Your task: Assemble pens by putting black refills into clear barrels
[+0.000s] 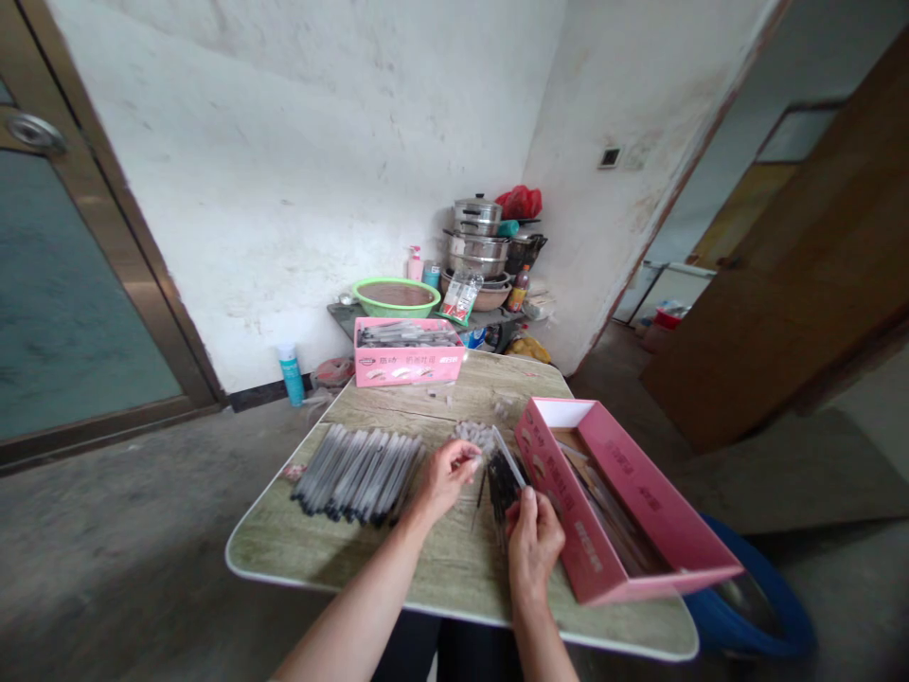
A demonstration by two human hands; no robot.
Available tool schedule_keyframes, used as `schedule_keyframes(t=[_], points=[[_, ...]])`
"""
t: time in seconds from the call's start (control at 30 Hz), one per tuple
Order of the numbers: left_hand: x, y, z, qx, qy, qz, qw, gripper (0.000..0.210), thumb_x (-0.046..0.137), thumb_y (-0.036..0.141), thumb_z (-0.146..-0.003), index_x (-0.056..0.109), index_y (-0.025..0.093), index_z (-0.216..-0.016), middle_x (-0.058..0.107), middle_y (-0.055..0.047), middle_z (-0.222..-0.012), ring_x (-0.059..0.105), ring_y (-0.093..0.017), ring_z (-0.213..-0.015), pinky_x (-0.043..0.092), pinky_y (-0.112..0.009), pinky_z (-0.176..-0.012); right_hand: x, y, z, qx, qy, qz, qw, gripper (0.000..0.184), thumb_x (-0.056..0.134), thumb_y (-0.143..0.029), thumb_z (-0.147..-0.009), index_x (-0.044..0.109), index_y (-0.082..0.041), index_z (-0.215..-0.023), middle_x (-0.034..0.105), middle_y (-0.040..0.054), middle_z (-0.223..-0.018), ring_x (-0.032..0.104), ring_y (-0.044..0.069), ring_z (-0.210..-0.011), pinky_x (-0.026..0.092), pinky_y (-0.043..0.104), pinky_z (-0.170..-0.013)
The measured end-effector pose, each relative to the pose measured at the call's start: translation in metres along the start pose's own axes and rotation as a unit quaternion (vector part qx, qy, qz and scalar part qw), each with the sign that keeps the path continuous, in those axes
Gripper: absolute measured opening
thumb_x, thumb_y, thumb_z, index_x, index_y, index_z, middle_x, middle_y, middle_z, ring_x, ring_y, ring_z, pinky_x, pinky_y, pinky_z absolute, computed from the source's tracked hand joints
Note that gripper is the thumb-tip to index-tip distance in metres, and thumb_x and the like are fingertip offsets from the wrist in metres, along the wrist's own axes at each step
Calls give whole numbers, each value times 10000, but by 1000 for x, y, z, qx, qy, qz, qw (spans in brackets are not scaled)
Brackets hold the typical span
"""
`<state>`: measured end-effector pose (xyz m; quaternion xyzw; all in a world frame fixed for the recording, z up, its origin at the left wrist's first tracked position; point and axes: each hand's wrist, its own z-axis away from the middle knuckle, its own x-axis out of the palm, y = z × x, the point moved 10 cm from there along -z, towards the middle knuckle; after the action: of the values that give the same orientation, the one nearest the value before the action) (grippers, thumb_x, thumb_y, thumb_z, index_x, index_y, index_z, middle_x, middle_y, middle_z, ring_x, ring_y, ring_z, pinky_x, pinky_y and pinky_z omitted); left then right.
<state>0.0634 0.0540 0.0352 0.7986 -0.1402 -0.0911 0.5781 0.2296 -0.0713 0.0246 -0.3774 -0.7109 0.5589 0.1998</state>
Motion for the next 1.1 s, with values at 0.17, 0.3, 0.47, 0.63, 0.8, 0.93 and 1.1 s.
schedule_keyframes(t=[0.17,0.3,0.47,0.63,0.8,0.93,1.1], points=[[-35,-17,-4,-31,129,217,967,214,693,289,-749,678,165,-922,652,-13,-813,565,-113,-704,432,-227,-695,10,-8,3,-10,-51,-29,998,397,500,-478,-905,563,-172,-659,514,-38,-505,450,107,-429,345,210,-439],[-51,-29,-6,-47,187,350,917,254,770,254,-673,659,157,-879,647,-13,-863,557,-84,-706,417,-199,-678,21,-12,5,-21,-102,-26,994,394,510,-464,-903,549,-174,-640,493,-44,-492,441,104,-426,332,206,-430],[-51,-30,-8,-44,178,361,914,261,774,224,-668,651,153,-886,651,-13,-855,557,-77,-708,411,-188,-672,28,-11,7,-48,-133,-8,990,385,500,-441,-916,560,-168,-653,510,-37,-522,448,102,-453,329,207,-457],[-47,-30,-8,-41,163,356,919,247,748,213,-695,646,164,-914,658,-15,-858,581,-93,-752,421,-194,-691,28,-9,7,-51,-136,-6,989,376,495,-435,-919,568,-168,-664,507,-40,-525,443,102,-461,325,207,-464],[-47,-27,-8,-44,159,338,927,244,750,237,-697,665,172,-917,670,-16,-866,586,-95,-750,428,-197,-693,29,-13,6,-60,-137,-2,989,383,499,-429,-916,558,-170,-641,504,-38,-516,443,103,-455,327,207,-459],[-33,-25,-6,-73,107,275,953,298,755,278,-704,706,134,-961,692,-53,-870,594,-116,-722,453,-228,-698,26,-12,5,-44,-122,-10,992,373,499,-436,-914,563,-171,-660,505,-40,-508,436,102,-432,328,204,-437],[-9,-24,-3,-89,19,265,960,392,735,325,-742,681,121,-1072,705,-92,-927,645,-173,-770,518,-306,-743,24,-14,5,-39,-114,-17,992,373,501,-434,-912,536,-181,-640,484,-47,-494,433,101,-429,331,199,-431]])
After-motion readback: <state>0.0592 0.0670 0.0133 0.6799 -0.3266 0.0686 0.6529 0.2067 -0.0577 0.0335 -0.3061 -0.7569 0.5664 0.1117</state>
